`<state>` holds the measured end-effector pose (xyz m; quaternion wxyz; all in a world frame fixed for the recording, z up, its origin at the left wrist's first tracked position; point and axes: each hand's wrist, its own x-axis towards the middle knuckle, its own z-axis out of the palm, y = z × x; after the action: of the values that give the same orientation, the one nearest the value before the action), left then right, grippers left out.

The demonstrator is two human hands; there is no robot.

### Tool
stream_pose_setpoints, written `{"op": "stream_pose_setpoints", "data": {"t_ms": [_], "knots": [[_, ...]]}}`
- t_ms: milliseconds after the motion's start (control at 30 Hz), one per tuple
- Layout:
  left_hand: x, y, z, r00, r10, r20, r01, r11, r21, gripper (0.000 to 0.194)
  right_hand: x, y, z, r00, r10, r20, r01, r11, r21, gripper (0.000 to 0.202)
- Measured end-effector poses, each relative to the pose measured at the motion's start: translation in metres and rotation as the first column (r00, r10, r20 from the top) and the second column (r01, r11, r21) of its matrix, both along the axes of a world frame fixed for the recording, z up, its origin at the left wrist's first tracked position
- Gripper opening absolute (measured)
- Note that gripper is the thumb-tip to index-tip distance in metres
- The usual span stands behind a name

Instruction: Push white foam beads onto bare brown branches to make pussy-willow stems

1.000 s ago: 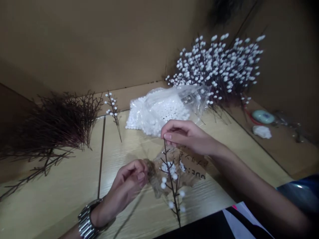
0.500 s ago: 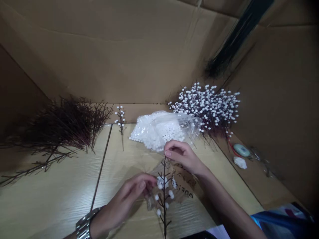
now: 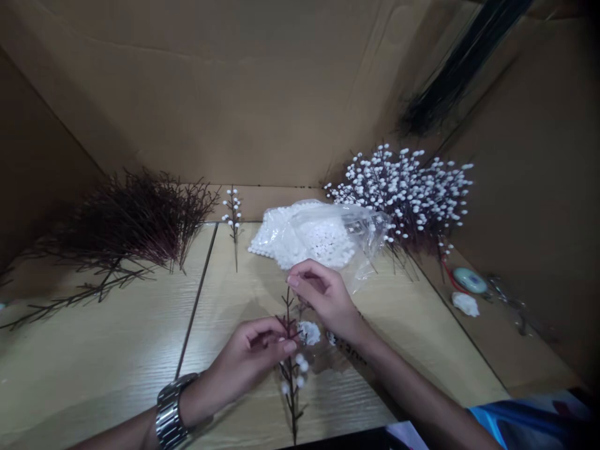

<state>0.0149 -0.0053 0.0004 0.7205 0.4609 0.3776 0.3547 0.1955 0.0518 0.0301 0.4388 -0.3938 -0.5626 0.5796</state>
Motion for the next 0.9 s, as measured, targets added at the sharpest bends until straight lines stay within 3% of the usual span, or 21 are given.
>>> {"op": "stream_pose_setpoints", "data": {"t_ms": [100,267,400,533,900], "knots": [[0.000,-0.001,0.003,0.997,0.073,-0.033,-0.074,0.997,-0.004,0.023,0.002,0.001,0.000,1.000,-0.021,0.002,0.021,0.999,0.037,0.017],[-0.004,0.001,0.002,0.989,0.126,0.074,-0.116,0.985,-0.132,0.022,0.015,-0.005,0.004,0.992,-0.111,0.054,0.103,0.986,0.135,0.020],[-0.009,0.004,0.001,0.988,0.094,0.120,-0.074,0.984,-0.160,0.021,0.022,-0.017,0.007,0.988,0.064,0.139,-0.082,0.988,0.131,0.016],[-0.014,0.007,-0.001,0.990,0.050,0.129,-0.031,0.989,-0.144,0.018,0.023,-0.019,0.006,0.950,0.184,0.251,-0.242,0.944,0.223,0.010],[-0.022,0.010,-0.003,0.997,-0.052,0.062,0.061,0.988,-0.143,0.023,0.021,-0.015,0.001,0.934,0.231,0.271,-0.314,0.895,0.318,0.024]]}}
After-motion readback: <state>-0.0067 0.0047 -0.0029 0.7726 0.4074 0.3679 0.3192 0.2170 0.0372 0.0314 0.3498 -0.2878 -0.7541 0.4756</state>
